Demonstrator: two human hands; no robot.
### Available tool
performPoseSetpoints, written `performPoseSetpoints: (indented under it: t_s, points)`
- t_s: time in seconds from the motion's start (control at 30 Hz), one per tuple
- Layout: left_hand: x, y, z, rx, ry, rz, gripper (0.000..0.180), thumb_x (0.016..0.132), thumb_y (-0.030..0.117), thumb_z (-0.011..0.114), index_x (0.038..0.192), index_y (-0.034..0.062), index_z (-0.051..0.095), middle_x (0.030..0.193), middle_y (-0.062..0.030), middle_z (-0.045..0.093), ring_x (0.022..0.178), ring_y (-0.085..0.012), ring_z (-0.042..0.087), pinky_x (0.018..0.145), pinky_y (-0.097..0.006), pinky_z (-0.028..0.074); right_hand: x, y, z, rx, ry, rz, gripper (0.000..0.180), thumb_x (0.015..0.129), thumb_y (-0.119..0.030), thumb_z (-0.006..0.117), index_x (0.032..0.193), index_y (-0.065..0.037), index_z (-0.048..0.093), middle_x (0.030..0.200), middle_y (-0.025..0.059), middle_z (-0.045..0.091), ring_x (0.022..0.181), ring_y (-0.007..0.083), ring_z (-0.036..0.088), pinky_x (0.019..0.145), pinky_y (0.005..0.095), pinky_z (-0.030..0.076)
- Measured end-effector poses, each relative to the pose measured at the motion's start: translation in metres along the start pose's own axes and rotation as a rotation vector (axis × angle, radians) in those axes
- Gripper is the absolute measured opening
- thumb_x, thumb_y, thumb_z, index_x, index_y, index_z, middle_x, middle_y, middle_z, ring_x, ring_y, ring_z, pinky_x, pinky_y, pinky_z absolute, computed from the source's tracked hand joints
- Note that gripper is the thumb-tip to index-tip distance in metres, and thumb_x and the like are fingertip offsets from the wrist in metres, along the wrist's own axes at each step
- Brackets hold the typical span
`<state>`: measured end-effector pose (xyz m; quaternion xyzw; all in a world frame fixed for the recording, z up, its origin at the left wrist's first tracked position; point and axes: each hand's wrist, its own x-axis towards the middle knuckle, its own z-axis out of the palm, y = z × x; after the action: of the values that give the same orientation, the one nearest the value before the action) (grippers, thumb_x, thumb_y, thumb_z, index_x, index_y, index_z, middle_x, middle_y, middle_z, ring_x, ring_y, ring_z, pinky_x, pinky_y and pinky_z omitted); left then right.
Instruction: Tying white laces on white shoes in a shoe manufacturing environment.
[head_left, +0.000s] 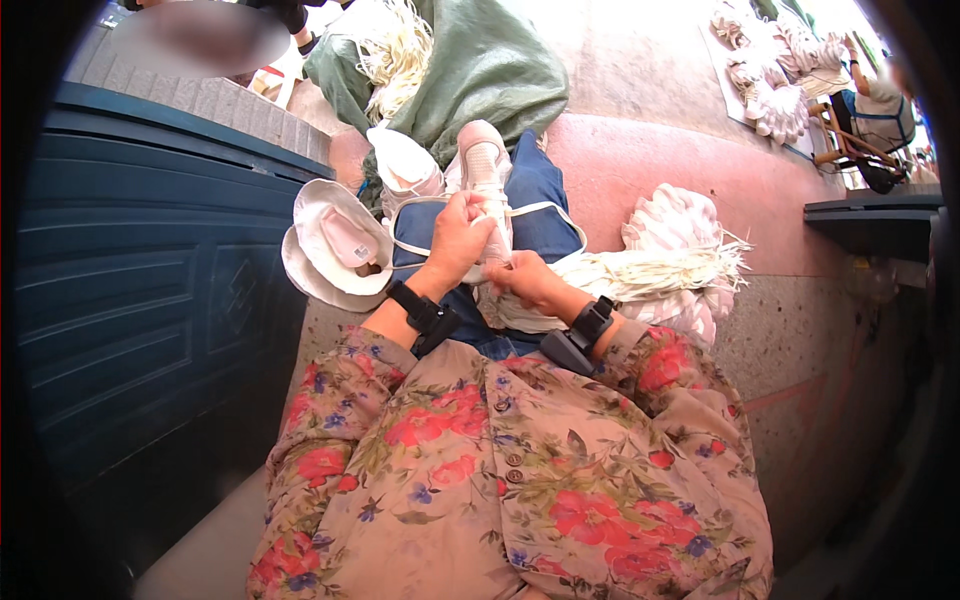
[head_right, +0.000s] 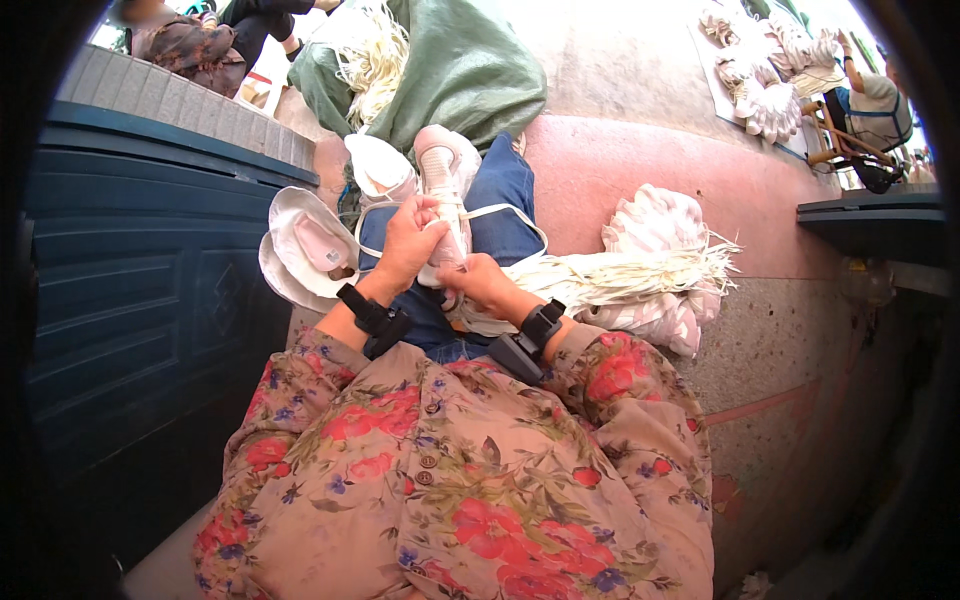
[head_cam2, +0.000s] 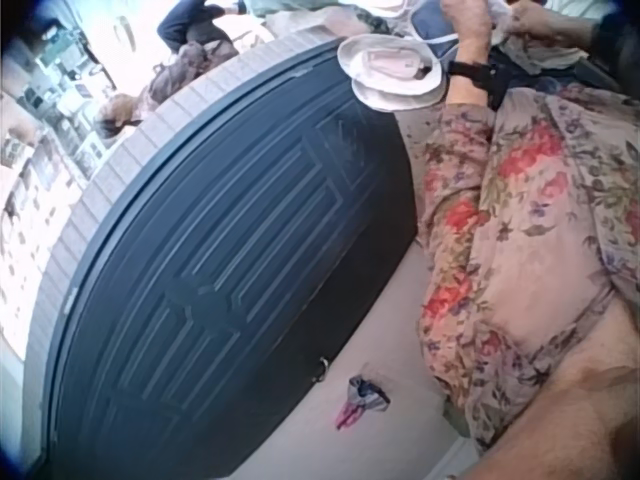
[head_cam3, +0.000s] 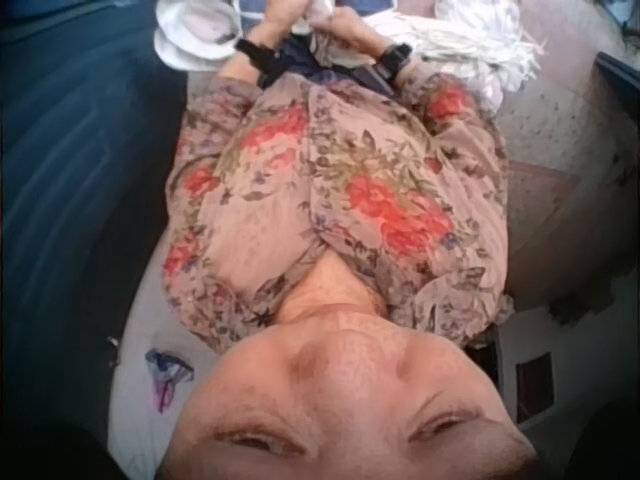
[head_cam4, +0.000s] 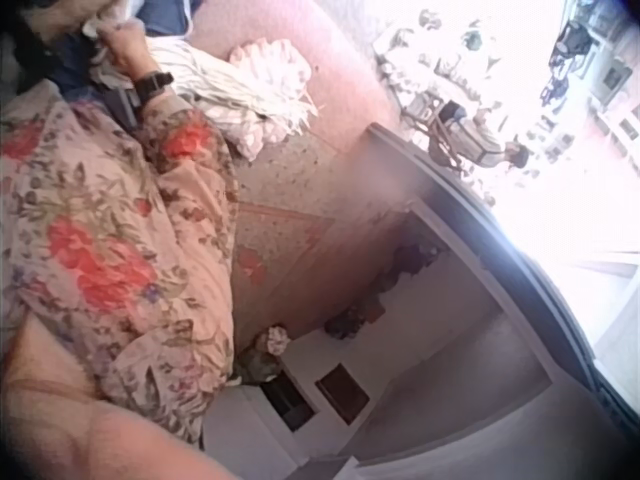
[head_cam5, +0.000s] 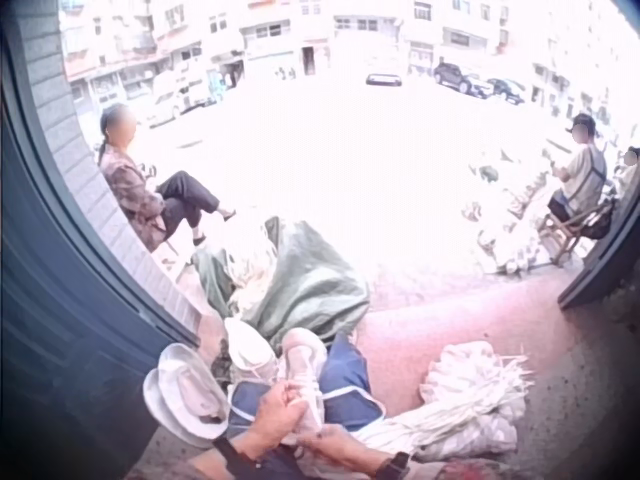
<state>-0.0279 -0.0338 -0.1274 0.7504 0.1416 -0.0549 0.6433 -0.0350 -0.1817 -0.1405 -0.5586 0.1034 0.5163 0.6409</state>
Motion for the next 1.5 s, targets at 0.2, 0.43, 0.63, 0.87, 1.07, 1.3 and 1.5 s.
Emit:
performPoseSetpoints:
  t_s: [0.2,0.43,0.63,0.87,1.07,1.3,1.5]
  points:
    - [-0.003,0.004,-0.008,-0.149,-0.044,-0.086,0.032,0.073,-0.001,0.057,0.102,-0.0016,0.044,0.078,-0.0055,0.057,0.067,-0.0094,0.054,0.06,-0.021,0.045,-0.005,-0.031,-0.02,-0.617,0.333,-0.588,0.026,0.076,-0.025,0.056,0.07,0.001,0.058,0.067,0.0175,0.058,0.066,0.0307,0.057,0.06,0.0368,0.043]
    - [-0.005,0.007,-0.01,-0.191,-0.05,-0.122,0.036,0.075,0.003,0.059,0.106,-0.0013,0.041,0.075,-0.0018,0.054,0.059,-0.0051,0.047,0.051,-0.017,0.039,0.022,-0.03,-0.003,-0.843,0.382,-0.662,0.024,0.081,-0.026,0.051,0.087,-0.002,0.05,0.075,0.0213,0.057,0.075,0.0374,0.055,0.064,0.0431,0.043]
    - [-0.008,0.016,-0.027,-0.038,-0.114,-0.08,0.038,0.073,0.007,0.061,0.106,-0.0004,0.045,0.074,-0.0056,0.058,0.064,-0.0109,0.054,0.056,-0.024,0.044,-0.003,-0.05,-0.023,-0.749,0.184,-0.572,0.023,0.086,-0.026,0.047,0.079,-0.004,0.045,0.062,0.0111,0.052,0.056,0.0253,0.053,0.052,0.0341,0.042]
    - [-0.001,0.027,-0.014,0.449,-0.184,0.355,0.032,0.073,0.02,0.061,0.103,0.0103,0.053,0.067,-0.0142,0.057,0.064,-0.0311,0.058,0.055,-0.036,0.045,-0.037,-0.081,-0.034,0.108,-0.409,-0.335,0.023,0.091,-0.028,0.041,0.076,-0.011,0.041,0.049,-0.0029,0.037,0.042,0.0069,0.036,0.047,0.0208,0.035]
    - [-0.026,0.015,-0.019,0.742,-0.017,0.587,0.019,0.072,0.009,0.056,0.09,0.0127,0.056,0.069,-0.0093,0.059,0.064,-0.0278,0.058,0.053,-0.036,0.046,0.002,-0.057,-0.031,-1.078,0.338,-0.854,0.025,0.088,-0.022,0.042,0.082,0.002,0.045,0.072,0.0202,0.048,0.063,0.0313,0.051,0.055,0.0378,0.042]
    - [-0.052,0.001,-0.018,0.777,0.003,0.6,0.033,0.071,0.005,0.054,0.104,0.0104,0.053,0.07,-0.0099,0.056,0.062,-0.0275,0.057,0.052,-0.035,0.046,0.012,-0.048,-0.03,-0.81,0.261,-0.548,0.023,0.084,-0.013,0.043,0.099,0.004,0.048,0.077,0.0195,0.055,0.071,0.0346,0.054,0.062,0.0359,0.043]
    - [-0.05,-0.002,-0.016,0.719,0.023,0.558,0.032,0.072,0.004,0.053,0.104,0.0101,0.054,0.071,-0.0112,0.056,0.062,-0.0288,0.057,0.053,-0.037,0.046,0.015,-0.036,-0.023,-0.924,0.42,-1.09,0.02,0.083,-0.014,0.046,0.093,0.002,0.054,0.067,0.0156,0.056,0.064,0.0297,0.055,0.061,0.0344,0.042]
